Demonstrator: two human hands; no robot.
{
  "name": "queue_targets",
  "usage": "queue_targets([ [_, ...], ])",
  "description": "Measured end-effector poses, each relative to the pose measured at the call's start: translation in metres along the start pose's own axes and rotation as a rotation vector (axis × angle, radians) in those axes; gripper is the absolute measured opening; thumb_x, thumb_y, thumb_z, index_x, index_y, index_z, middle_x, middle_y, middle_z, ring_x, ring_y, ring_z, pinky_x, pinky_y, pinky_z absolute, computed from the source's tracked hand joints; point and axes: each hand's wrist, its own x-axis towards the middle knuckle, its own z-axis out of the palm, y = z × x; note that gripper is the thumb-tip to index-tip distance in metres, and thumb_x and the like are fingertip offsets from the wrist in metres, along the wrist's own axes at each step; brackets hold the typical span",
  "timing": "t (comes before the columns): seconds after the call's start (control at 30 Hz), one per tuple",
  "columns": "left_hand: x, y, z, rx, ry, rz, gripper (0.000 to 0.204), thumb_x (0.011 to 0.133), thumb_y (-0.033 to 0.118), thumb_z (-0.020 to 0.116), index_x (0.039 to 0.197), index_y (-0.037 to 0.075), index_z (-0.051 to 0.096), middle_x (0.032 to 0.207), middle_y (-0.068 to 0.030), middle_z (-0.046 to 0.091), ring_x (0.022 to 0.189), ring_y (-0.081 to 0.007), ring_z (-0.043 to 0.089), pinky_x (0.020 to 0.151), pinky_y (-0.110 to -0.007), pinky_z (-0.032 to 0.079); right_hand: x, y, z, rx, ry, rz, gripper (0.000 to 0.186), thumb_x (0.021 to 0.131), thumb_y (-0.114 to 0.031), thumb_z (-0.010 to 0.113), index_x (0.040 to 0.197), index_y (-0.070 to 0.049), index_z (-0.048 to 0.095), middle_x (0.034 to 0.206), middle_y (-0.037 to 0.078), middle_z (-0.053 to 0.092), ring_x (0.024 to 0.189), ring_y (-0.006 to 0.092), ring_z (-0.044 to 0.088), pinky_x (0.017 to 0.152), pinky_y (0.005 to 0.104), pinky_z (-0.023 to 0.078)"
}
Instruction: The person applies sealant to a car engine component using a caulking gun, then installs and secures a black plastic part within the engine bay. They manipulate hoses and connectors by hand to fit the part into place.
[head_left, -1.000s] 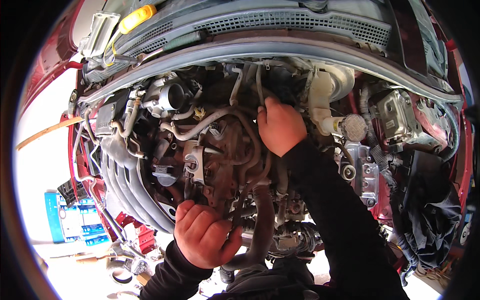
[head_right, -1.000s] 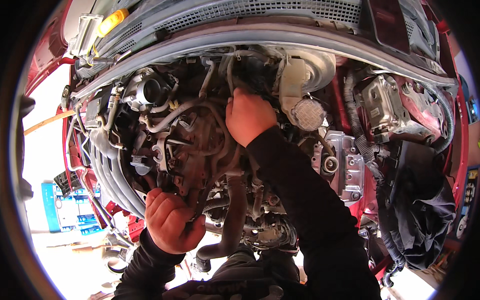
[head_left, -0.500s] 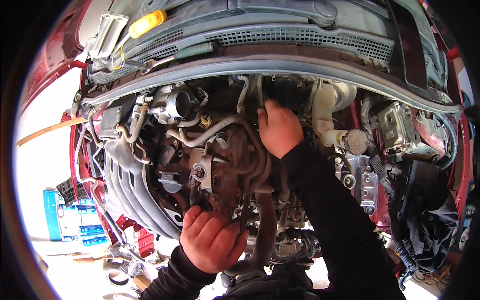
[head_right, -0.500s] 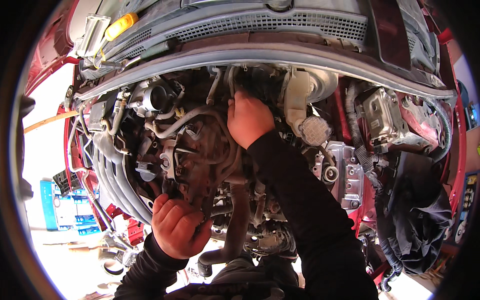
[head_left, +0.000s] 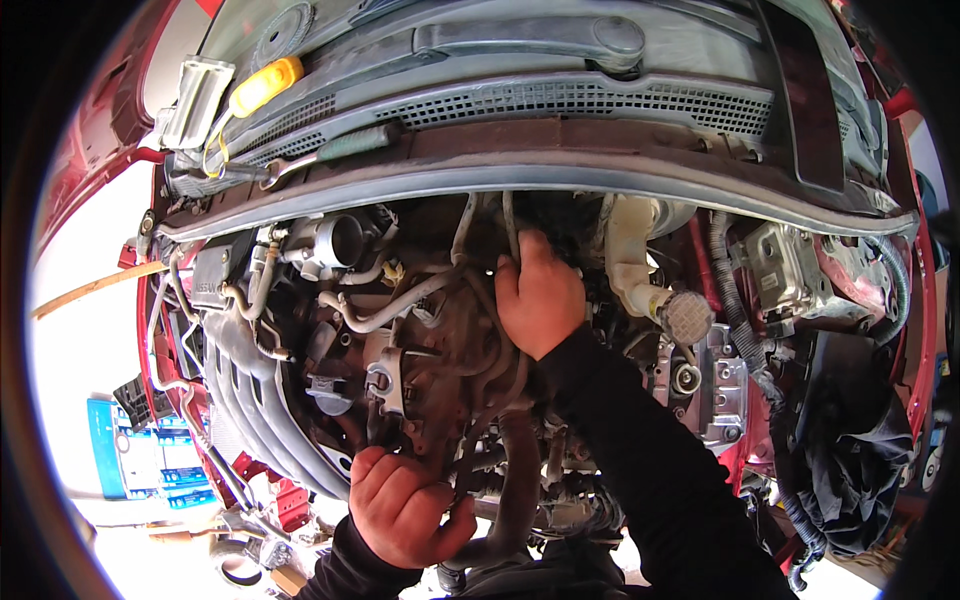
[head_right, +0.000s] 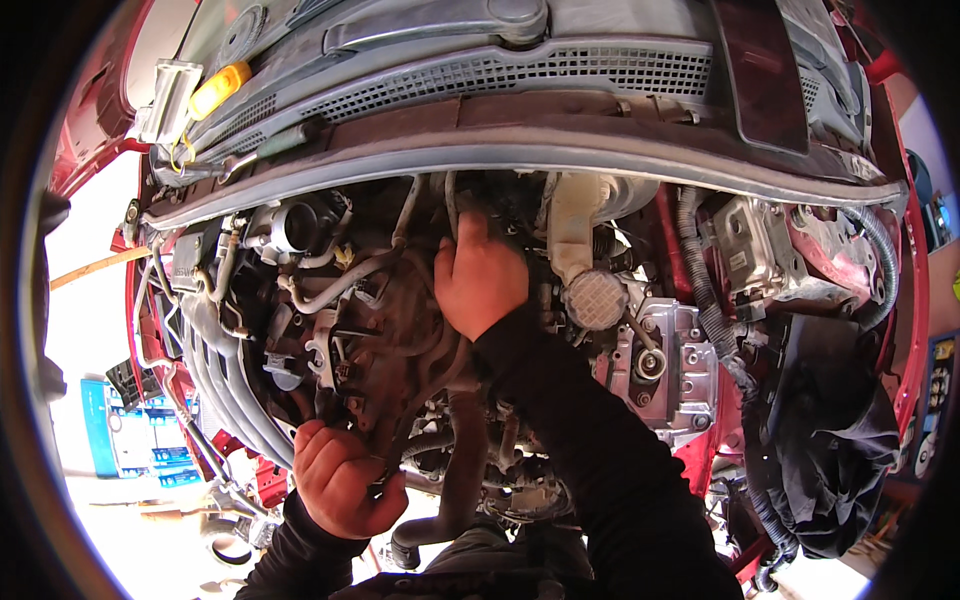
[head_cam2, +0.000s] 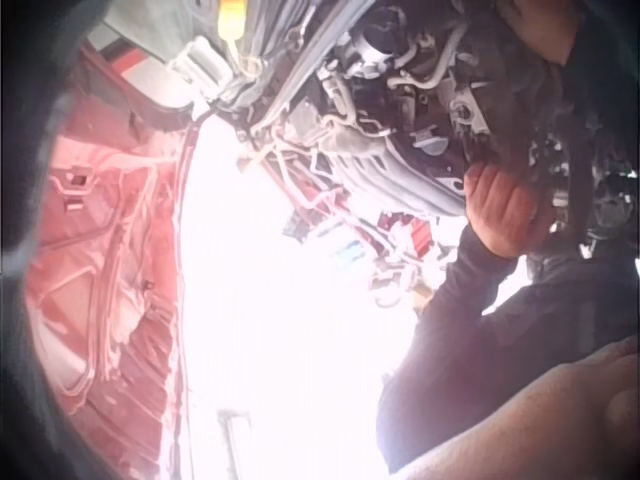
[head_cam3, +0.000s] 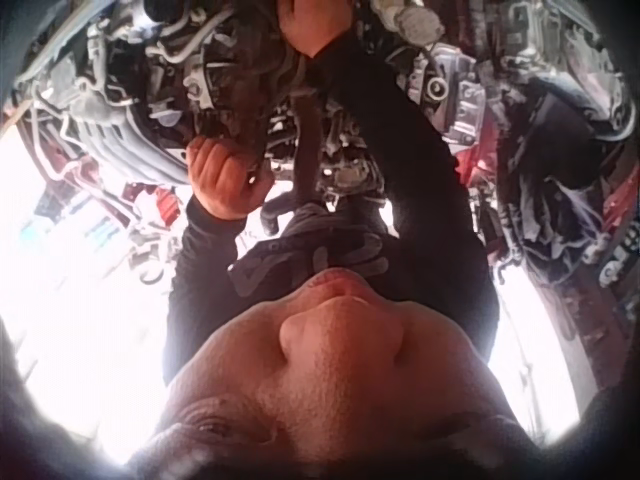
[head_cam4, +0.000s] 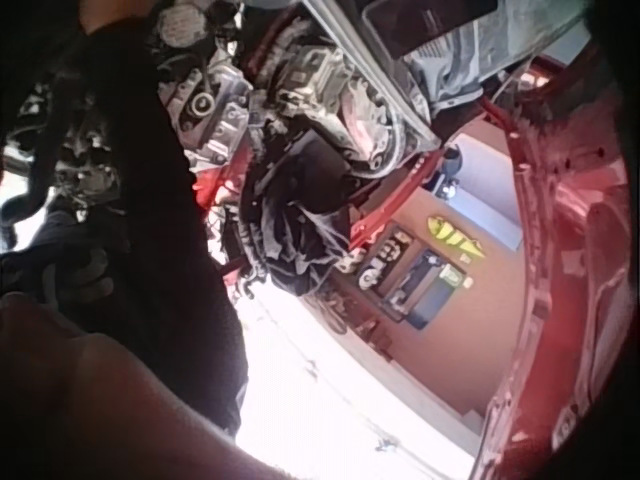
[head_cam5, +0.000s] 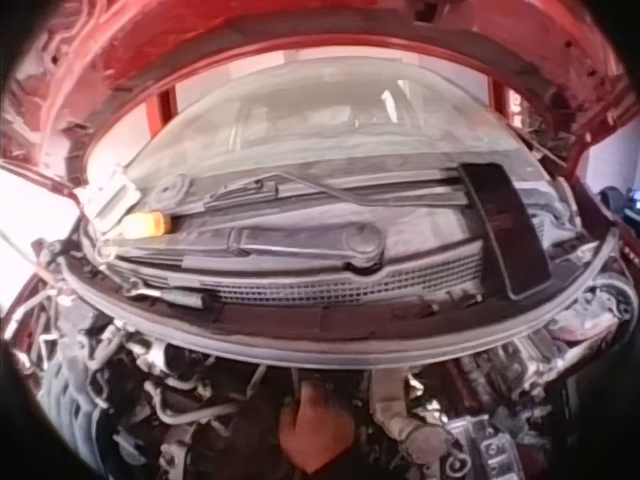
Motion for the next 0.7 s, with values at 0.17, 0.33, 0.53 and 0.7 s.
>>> queue_targets([
  [0.17,-0.001,-0.005,-0.003,-0.057,-0.031,0.039,0.028,0.065,0.018,0.087,0.074,0.012,0.061,0.074,-0.0036,0.058,0.065,-0.0265,0.06,0.073,-0.042,0.049,-0.005,-0.002,-0.004,0.126,-0.057,0.039,0.032,0.101,-0.021,0.068,0.123,-0.001,0.059,0.084,0.026,0.071,0.078,0.0521,0.07,0.068,0.0623,0.054],
  [0.33,0.001,-0.007,-0.002,-0.146,0.0,0.116,0.034,0.065,0.016,0.085,0.083,0.013,0.056,0.075,-0.0014,0.054,0.063,-0.0238,0.054,0.067,-0.041,0.042,-0.006,0.004,-0.011,0.269,-0.081,0.012,0.028,0.098,-0.017,0.072,0.119,-0.001,0.062,0.085,0.025,0.07,0.08,0.0514,0.069,0.068,0.0564,0.053],
  [0.53,0.004,-0.004,-0.004,-0.125,-0.042,0.072,0.031,0.066,0.012,0.085,0.087,0.012,0.062,0.081,-0.0037,0.062,0.069,-0.0253,0.061,0.074,-0.043,0.048,-0.005,0.012,-0.015,0.373,-0.093,0.043,0.026,0.097,-0.013,0.072,0.119,-0.001,0.064,0.088,0.025,0.071,0.082,0.0507,0.07,0.069,0.0529,0.054],
  [0.7,0.005,0.005,0.002,0.052,-0.09,-0.02,0.029,0.069,0.013,0.086,0.094,0.01,0.07,0.095,-0.0061,0.07,0.086,-0.027,0.069,0.09,-0.046,0.05,0.004,0.007,-0.003,0.23,-0.034,0.085,0.031,0.101,-0.01,0.068,0.128,0.002,0.064,0.097,0.029,0.074,0.091,0.0524,0.071,0.075,0.0577,0.056],
])
